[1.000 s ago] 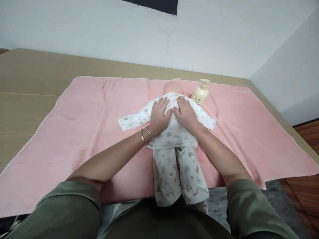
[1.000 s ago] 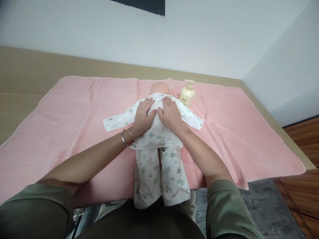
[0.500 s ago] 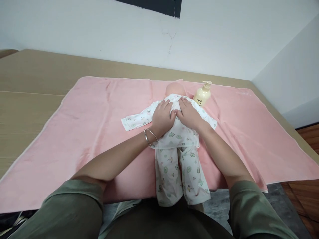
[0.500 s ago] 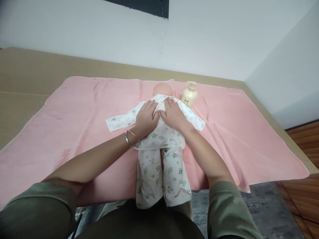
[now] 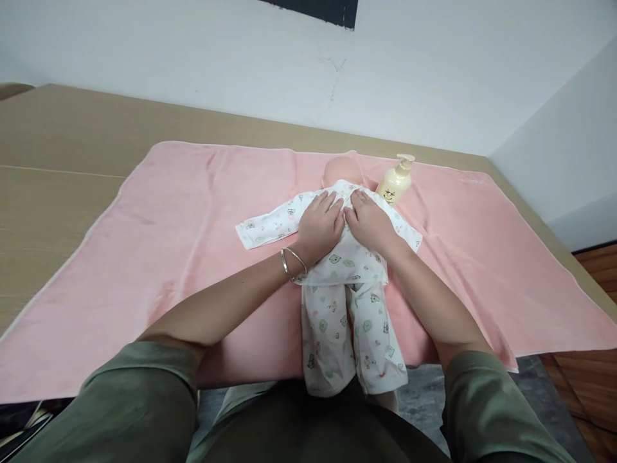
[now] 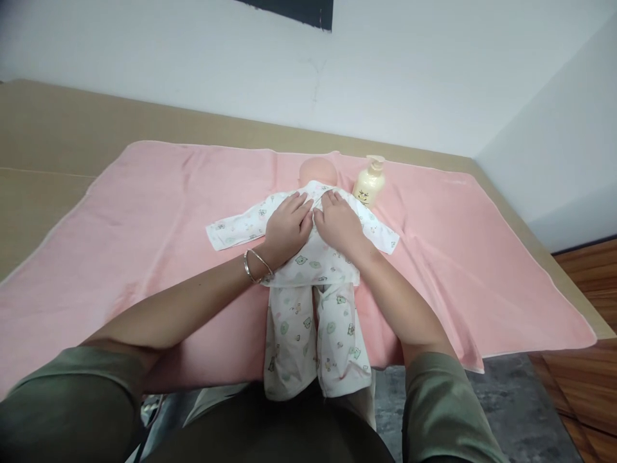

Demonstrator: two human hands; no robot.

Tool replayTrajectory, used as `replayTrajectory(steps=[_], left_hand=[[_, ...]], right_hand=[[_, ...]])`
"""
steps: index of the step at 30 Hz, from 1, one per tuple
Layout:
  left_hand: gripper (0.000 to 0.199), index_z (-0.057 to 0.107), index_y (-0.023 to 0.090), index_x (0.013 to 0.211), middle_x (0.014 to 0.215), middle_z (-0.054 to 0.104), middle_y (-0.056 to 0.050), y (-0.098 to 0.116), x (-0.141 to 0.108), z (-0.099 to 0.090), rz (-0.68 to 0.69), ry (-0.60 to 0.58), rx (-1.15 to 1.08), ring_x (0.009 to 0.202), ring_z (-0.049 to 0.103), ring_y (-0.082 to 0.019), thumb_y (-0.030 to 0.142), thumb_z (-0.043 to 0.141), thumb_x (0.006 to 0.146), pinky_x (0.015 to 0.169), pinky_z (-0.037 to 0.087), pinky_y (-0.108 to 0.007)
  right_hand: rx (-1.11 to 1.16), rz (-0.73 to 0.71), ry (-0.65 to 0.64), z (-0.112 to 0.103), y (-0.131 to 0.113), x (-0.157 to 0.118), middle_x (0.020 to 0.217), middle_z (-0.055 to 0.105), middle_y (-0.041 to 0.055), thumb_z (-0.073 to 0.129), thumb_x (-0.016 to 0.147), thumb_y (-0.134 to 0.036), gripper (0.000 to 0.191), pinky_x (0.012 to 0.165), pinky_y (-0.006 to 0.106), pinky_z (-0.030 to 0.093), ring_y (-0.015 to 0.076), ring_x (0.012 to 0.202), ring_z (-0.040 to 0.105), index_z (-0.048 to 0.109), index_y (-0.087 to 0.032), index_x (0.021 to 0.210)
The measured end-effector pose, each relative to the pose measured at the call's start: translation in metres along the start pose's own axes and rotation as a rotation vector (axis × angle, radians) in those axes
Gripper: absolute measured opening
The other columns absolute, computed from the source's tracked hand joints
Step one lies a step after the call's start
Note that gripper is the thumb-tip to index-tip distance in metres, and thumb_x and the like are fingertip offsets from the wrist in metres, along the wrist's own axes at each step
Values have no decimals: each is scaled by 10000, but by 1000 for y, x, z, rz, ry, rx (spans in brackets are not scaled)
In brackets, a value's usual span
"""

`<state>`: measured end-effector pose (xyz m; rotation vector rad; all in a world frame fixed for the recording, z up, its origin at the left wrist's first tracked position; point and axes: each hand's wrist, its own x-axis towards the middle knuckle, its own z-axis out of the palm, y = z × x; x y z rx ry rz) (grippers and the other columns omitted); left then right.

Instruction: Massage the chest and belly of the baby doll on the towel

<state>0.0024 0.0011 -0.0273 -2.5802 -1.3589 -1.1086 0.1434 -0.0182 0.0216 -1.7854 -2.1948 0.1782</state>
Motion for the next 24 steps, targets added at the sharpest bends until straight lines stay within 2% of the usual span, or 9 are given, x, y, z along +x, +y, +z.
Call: replayTrajectory(steps=[2,4,7,10,12,15,17,20,24], left_hand=[[453,630,55,1265,1369,610,-187,-1,1,0,-22,-2,2,1337,517,-327,265,346,981,1152,406,-495],[490,580,6,1316,1402,570,-228,-3,4,0,-61,-39,22,1357,486,-370,286,394,960,1157,387,-527],[587,485,-57,1377,1446,500,-285,-6,8,-1,-85,-109,50,1389,428,-423,324,451,932,1164,352,-579],[589,475,-52,1381,1446,501,-281,-6,8,-2,-65,-112,53,1391,428,-419,330,450,934,1166,349,-580],[546,513,-42,1347,1415,535,-277,-5,6,-2,-31,-81,60,1367,466,-402,323,417,952,1155,374,-569],[484,598,-25,1251,1328,613,-263,-2,4,-1,44,-24,69,1304,544,-359,284,343,980,1134,423,-529],[458,635,2,1205,1280,653,-238,-1,3,-1,73,10,59,1268,581,-332,257,326,982,1124,445,-510],[431,648,48,1192,1273,666,-209,-1,3,-1,56,27,27,1268,583,-321,257,339,976,1110,457,-523],[484,567,11,1300,1391,571,-250,-2,6,-2,-4,-58,38,1354,493,-368,293,376,957,1132,405,-565]], right_hand=[[17,54,12,0,1,1,1563,384,229,361,989,-298,590,1222,477,311,329,1487,326,368,39,1473],[-41,82,47,1,-2,-2,1529,428,253,360,993,-287,563,1214,476,321,335,1467,364,410,55,1438],[-175,46,94,0,-13,-14,1278,655,252,349,987,-224,422,1129,428,425,327,1308,561,624,9,1205],[-231,18,82,-3,-17,-20,1009,744,187,360,969,-190,346,967,380,524,292,1053,697,696,-108,958],[-220,3,80,-4,-14,-17,1003,745,172,350,973,-189,347,958,369,519,284,1050,693,689,-115,959],[-167,-2,90,-3,-6,-7,1246,682,199,342,990,-217,375,1054,377,455,296,1287,569,625,-54,1175],[-146,15,94,-2,-2,-2,1332,632,209,362,992,-242,391,1068,377,435,295,1338,522,578,-43,1250],[-172,36,102,-4,-2,-2,1159,711,176,373,993,-272,342,949,347,478,282,1177,627,631,-92,1128],[-316,32,106,-9,-13,-13,936,735,143,355,1002,-267,333,732,302,474,253,921,691,655,-128,960]])
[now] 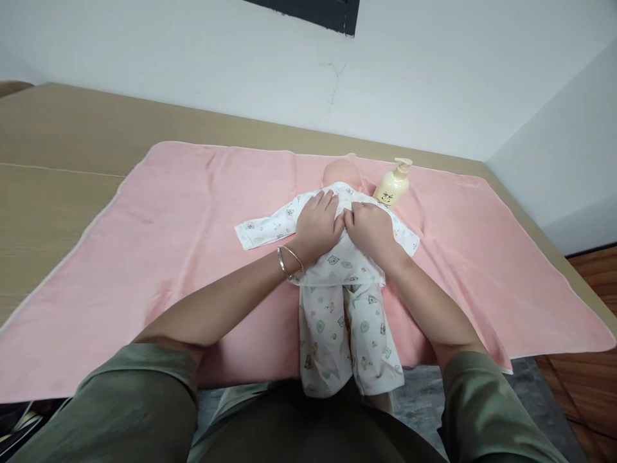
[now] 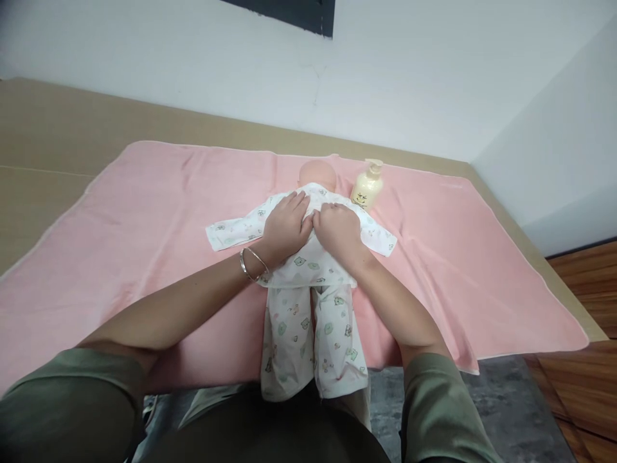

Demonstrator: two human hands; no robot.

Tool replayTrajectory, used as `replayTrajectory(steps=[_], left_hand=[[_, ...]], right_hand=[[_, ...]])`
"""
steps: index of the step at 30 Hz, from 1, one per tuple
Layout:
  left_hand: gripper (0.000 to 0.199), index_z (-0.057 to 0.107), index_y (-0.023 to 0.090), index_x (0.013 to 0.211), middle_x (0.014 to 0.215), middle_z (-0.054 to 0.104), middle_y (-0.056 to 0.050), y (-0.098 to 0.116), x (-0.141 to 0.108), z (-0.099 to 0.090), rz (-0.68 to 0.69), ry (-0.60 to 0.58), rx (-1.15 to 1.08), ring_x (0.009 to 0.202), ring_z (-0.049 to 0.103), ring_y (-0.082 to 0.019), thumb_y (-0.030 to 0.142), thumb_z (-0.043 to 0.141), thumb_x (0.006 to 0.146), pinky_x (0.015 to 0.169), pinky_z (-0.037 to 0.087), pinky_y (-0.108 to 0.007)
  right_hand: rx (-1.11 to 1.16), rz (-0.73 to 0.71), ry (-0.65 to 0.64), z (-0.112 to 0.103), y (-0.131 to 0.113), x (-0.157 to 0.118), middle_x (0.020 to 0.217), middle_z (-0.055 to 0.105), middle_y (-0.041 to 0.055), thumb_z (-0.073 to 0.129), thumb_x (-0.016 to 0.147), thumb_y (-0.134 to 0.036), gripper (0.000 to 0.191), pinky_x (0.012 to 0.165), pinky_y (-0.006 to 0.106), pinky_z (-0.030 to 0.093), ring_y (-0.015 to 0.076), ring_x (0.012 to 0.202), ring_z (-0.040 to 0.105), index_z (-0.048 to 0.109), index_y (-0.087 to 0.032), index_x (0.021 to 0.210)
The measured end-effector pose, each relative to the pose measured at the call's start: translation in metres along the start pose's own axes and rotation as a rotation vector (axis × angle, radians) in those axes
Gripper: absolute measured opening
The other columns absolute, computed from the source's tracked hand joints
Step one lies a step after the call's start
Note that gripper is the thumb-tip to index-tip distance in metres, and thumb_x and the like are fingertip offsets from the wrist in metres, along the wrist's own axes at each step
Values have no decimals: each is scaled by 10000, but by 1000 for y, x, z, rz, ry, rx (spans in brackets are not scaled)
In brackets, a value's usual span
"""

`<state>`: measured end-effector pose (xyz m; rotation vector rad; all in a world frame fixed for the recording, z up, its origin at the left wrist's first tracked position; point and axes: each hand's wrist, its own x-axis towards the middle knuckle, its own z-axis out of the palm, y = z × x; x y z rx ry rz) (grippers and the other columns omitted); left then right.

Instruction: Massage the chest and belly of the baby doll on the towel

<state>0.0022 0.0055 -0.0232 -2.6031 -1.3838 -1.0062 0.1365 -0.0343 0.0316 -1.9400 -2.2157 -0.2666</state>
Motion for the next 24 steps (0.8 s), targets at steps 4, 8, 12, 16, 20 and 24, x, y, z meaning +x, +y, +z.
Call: replayTrajectory(steps=[4,8,12,16,20,24], left_hand=[[528,479,4,1381,1481,476,-258,0,1,-1,-19,-75,27,1408,422,-382,295,384,951,1156,353,-582],[501,519,1,1343,1432,526,-263,2,0,-2,10,-46,12,1390,452,-364,291,343,975,1157,369,-567],[477,582,-4,1285,1369,589,-250,3,-2,-3,51,3,11,1349,509,-345,253,332,972,1154,402,-539],[453,592,40,1289,1374,598,-220,3,-2,-3,43,13,7,1350,514,-339,243,361,956,1139,420,-557],[468,586,18,1294,1390,579,-237,3,-2,-3,23,3,-2,1363,498,-347,254,360,959,1154,400,-556],[486,576,-17,1296,1388,569,-263,4,-2,-4,18,-12,0,1364,491,-357,256,353,961,1165,386,-549]], right_hand=[[-125,-79,-6,-2,-7,-8,839,715,145,355,956,-122,295,678,297,449,246,845,684,643,-116,893],[-79,-88,42,4,-3,-4,868,714,139,349,967,-155,298,747,314,473,255,883,663,638,-124,900],[14,-50,46,9,6,4,956,713,159,391,977,-246,284,830,352,488,292,983,623,640,-111,993],[63,-57,37,11,8,7,1002,708,169,399,977,-235,285,900,377,476,303,1003,601,638,-93,1039],[53,-117,56,12,7,6,1022,704,185,357,999,-223,323,937,401,457,309,1004,598,644,-80,1037],[58,-149,48,13,8,6,1085,691,197,344,1005,-209,342,962,399,444,317,1041,589,625,-41,1104]])
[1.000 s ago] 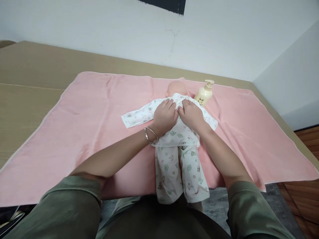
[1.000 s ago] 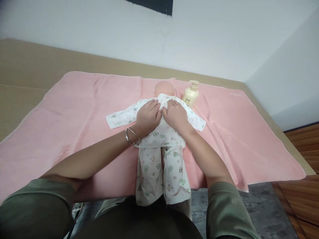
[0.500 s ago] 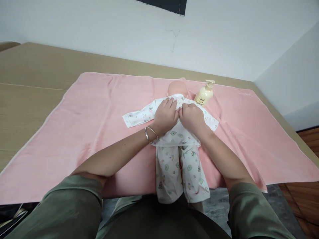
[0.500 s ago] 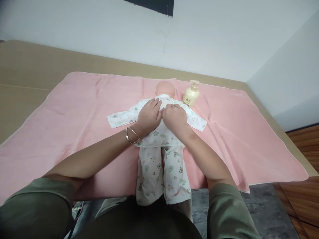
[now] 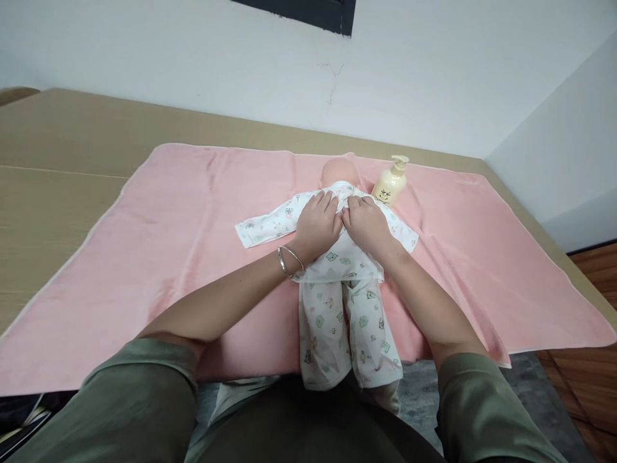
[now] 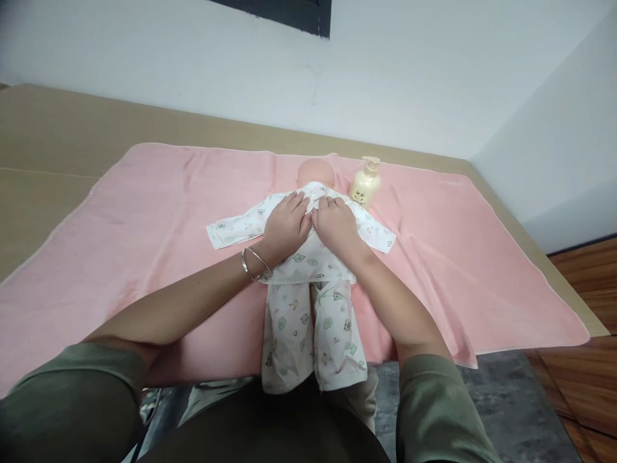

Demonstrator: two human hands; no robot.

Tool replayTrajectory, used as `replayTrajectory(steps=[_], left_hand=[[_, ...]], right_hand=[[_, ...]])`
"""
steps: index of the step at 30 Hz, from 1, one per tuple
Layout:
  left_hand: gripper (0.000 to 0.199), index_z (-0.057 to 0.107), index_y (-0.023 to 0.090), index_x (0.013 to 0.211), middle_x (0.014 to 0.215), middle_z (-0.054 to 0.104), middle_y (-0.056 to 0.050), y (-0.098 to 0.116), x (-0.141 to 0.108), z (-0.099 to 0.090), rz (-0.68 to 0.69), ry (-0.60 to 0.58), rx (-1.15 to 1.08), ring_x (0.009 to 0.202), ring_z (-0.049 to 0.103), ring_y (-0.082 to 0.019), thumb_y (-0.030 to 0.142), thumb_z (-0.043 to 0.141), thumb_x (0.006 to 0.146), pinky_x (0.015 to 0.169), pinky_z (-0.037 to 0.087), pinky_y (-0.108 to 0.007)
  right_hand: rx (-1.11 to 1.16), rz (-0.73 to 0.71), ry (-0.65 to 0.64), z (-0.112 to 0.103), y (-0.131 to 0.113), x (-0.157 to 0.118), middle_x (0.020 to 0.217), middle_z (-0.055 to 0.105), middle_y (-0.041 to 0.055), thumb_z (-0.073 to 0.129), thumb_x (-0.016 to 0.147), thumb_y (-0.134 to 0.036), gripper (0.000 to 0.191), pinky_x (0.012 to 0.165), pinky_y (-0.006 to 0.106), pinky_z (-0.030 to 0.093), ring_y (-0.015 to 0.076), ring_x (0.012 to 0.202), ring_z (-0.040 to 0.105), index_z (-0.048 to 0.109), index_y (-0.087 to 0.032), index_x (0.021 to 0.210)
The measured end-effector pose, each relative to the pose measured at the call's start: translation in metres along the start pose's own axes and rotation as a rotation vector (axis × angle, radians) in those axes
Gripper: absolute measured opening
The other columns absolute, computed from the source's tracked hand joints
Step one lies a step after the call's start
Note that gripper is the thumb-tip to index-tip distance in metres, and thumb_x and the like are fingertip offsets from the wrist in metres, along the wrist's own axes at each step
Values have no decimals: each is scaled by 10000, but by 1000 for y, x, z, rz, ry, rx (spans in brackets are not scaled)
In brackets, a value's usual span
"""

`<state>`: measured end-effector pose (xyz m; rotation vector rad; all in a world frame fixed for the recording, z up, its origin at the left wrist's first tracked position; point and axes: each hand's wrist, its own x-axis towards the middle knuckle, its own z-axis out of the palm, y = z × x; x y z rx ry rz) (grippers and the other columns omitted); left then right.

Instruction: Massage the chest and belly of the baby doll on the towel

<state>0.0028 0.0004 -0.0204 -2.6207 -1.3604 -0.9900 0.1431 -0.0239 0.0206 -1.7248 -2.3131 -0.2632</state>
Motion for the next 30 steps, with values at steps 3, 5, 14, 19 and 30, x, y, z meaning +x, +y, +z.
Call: replayTrajectory(steps=[3,5,14,19,30], left_hand=[[482,572,-1,1303,1400,565,-249,0,-1,0,4,-3,5,1366,489,-351,259,344,967,1160,389,-552],[487,567,-7,1309,1406,560,-248,0,-1,0,5,-1,6,1370,484,-350,258,340,969,1166,383,-545],[494,560,-5,1316,1418,548,-250,0,-2,0,-15,-5,-2,1387,464,-356,260,332,967,1176,366,-549],[474,559,44,1323,1429,549,-220,-1,-2,2,-17,11,-21,1393,460,-345,264,345,962,1166,373,-564],[502,526,38,1363,1478,494,-230,1,-2,-2,-58,-40,-43,1432,404,-352,285,333,971,1178,328,-584]], right_hand=[[27,17,-13,1,3,1,1095,697,189,360,1004,-217,330,952,396,451,319,1058,580,614,-43,1121],[39,21,-14,2,4,2,1078,705,182,361,1005,-227,324,940,396,457,317,1064,578,611,-53,1117],[118,40,-23,1,7,4,1165,685,196,376,981,-217,334,979,419,461,318,1136,568,579,-51,1187],[202,16,-21,4,9,7,1346,607,215,350,971,-206,393,1096,449,409,314,1281,508,537,-33,1271],[298,-6,-28,19,17,11,1492,475,237,300,976,-248,504,1209,476,295,290,1419,410,448,-3,1391]])
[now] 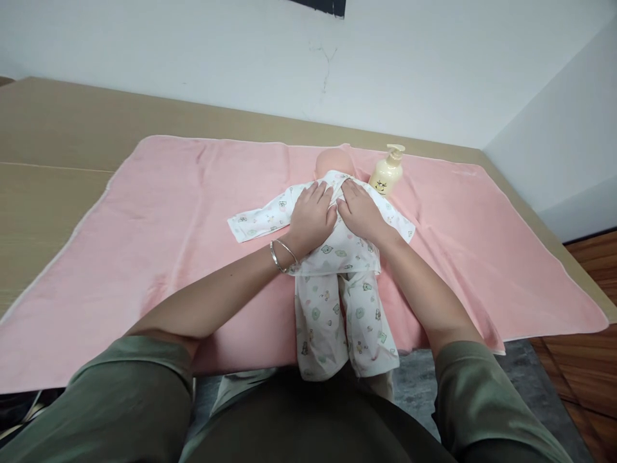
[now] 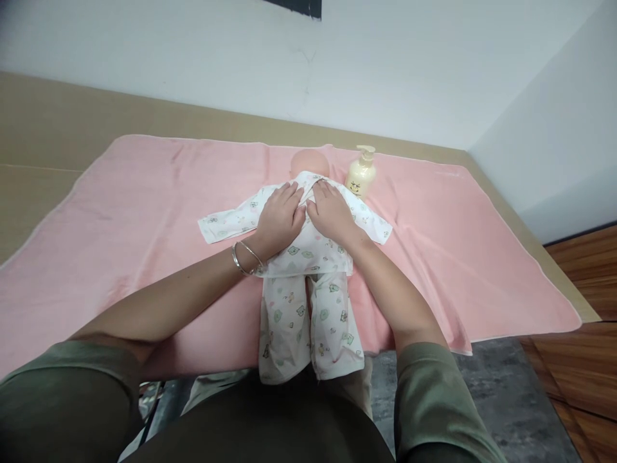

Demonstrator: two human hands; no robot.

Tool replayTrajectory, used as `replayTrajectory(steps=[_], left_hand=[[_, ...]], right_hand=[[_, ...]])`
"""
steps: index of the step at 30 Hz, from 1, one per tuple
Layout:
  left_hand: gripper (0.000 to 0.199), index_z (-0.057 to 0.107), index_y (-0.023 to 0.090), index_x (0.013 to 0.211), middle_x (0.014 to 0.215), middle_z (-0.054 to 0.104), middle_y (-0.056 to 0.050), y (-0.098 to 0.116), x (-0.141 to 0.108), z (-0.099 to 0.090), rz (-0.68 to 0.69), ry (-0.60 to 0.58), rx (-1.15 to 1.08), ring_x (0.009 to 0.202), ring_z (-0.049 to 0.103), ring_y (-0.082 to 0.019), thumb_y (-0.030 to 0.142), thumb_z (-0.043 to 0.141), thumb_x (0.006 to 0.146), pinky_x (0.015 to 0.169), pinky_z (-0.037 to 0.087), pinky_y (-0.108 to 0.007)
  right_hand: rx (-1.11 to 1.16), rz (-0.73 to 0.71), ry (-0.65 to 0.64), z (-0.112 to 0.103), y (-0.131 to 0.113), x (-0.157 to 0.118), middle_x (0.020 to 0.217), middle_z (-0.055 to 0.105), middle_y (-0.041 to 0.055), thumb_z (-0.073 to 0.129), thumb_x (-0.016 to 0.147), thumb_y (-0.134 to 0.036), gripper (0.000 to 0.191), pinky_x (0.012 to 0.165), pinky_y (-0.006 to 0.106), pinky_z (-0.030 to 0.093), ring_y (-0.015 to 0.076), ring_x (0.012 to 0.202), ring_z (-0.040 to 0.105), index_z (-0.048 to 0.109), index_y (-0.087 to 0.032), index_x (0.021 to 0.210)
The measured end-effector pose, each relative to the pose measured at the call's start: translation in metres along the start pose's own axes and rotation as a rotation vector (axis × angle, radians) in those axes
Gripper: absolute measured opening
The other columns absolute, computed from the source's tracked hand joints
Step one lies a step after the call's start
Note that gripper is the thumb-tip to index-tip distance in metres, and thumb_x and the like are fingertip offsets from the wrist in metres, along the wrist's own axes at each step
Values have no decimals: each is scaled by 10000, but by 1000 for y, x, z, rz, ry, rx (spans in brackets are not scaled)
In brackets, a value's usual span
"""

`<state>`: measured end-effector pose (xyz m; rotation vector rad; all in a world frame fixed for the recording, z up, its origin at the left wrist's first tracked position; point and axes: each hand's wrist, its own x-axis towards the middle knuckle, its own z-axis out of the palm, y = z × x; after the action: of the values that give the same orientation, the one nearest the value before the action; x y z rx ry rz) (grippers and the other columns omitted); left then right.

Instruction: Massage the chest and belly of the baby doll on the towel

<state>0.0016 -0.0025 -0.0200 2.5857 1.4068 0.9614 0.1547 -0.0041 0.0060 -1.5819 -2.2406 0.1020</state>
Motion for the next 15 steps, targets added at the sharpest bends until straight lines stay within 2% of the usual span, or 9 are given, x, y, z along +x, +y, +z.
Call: replayTrajectory(steps=[6,10,15], left_hand=[[530,437,74,1439,1558,385,-221,-2,-1,0,-44,-43,-1,1497,285,-348,328,342,984,1204,218,-625],[543,414,77,1452,1571,359,-227,-6,-1,3,-38,-52,-42,1498,267,-366,346,354,985,1189,255,-614],[522,459,64,1416,1523,433,-229,-6,-1,3,-22,-27,-34,1467,334,-363,318,375,967,1196,278,-573]], right_hand=[[6,3,9,1,-1,0,1501,466,241,315,966,-241,522,1210,474,297,288,1427,407,435,5,1410],[-19,12,7,1,-2,-1,1505,463,238,320,969,-237,542,1222,446,281,295,1435,398,418,32,1430],[-56,31,-16,-2,-6,-2,1522,435,255,330,978,-221,546,1231,444,262,302,1455,377,396,53,1445]])
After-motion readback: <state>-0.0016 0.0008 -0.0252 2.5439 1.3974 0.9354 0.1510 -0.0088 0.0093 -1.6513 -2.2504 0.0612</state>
